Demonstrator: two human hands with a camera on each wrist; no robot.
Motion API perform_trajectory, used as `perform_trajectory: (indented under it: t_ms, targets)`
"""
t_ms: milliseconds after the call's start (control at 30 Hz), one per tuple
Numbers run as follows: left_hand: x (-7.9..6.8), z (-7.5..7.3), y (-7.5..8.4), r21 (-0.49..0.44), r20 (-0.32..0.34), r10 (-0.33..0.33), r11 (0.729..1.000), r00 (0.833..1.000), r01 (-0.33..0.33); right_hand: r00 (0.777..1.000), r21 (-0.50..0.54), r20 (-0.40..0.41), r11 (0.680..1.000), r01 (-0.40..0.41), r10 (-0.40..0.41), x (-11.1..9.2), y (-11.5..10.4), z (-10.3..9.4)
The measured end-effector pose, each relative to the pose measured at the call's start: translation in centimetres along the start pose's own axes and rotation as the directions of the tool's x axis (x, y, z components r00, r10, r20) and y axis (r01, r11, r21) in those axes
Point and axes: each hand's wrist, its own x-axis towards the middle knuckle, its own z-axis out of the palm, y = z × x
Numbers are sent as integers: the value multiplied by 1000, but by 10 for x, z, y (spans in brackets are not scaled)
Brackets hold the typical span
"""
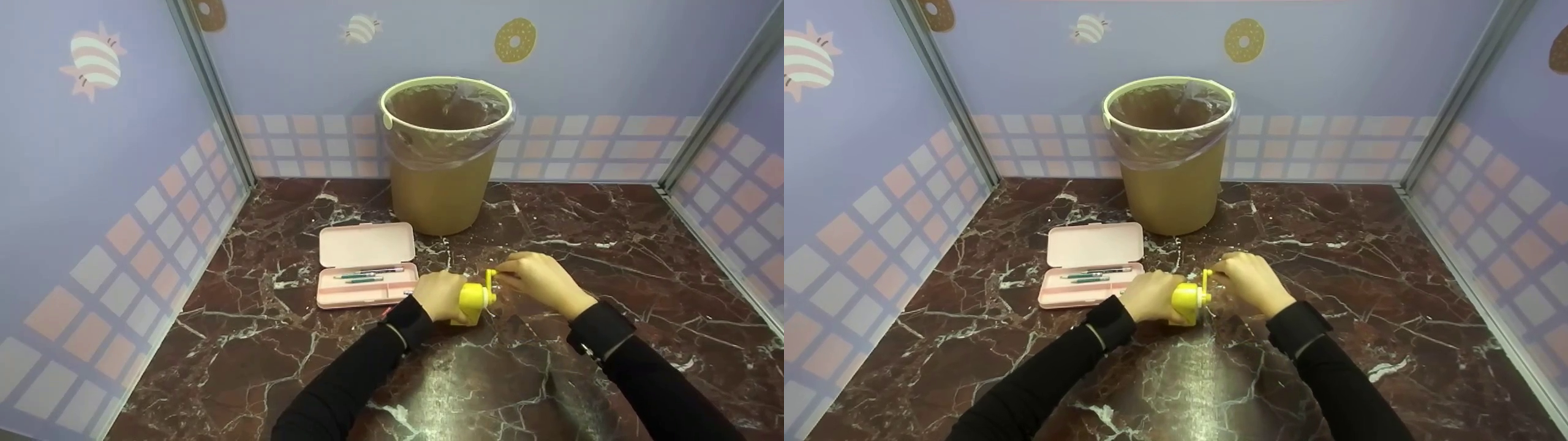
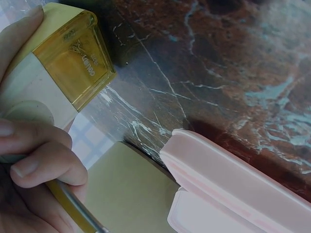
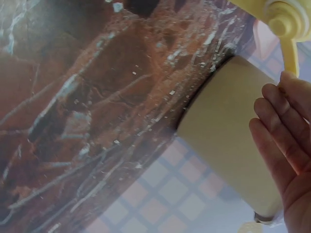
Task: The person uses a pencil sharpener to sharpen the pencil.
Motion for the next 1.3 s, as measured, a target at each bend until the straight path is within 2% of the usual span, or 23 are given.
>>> perform_trajectory:
  t_ms: [233,433,700,867,1100,1300]
  targets:
    - [2,3,-1,1,-11,7,1000,1000,-7,999,26,21,999,-34,33,1,5,16]
    - [1,2,-1,-2,-23,1,1000,1000,-1,999,50,38,998,-23,21,-2,7,28]
    - [0,3,-1,3,-23,-3,1000,1000,3,996,67,80,997,-29,24,-13,5,41]
    - [1,4,-1,2,-22,-7,1000,1000,7,997,103,73,994,-39,32,-23,1,48]
    - [2,3,-2,1,-12,-12,1000,1000,12,996,168,84,986,-18,4,-37,-11,46]
    - [2,5,0,1,-21,1,1000,1000,-1,994,94,78,993,65,-73,-47,-24,35]
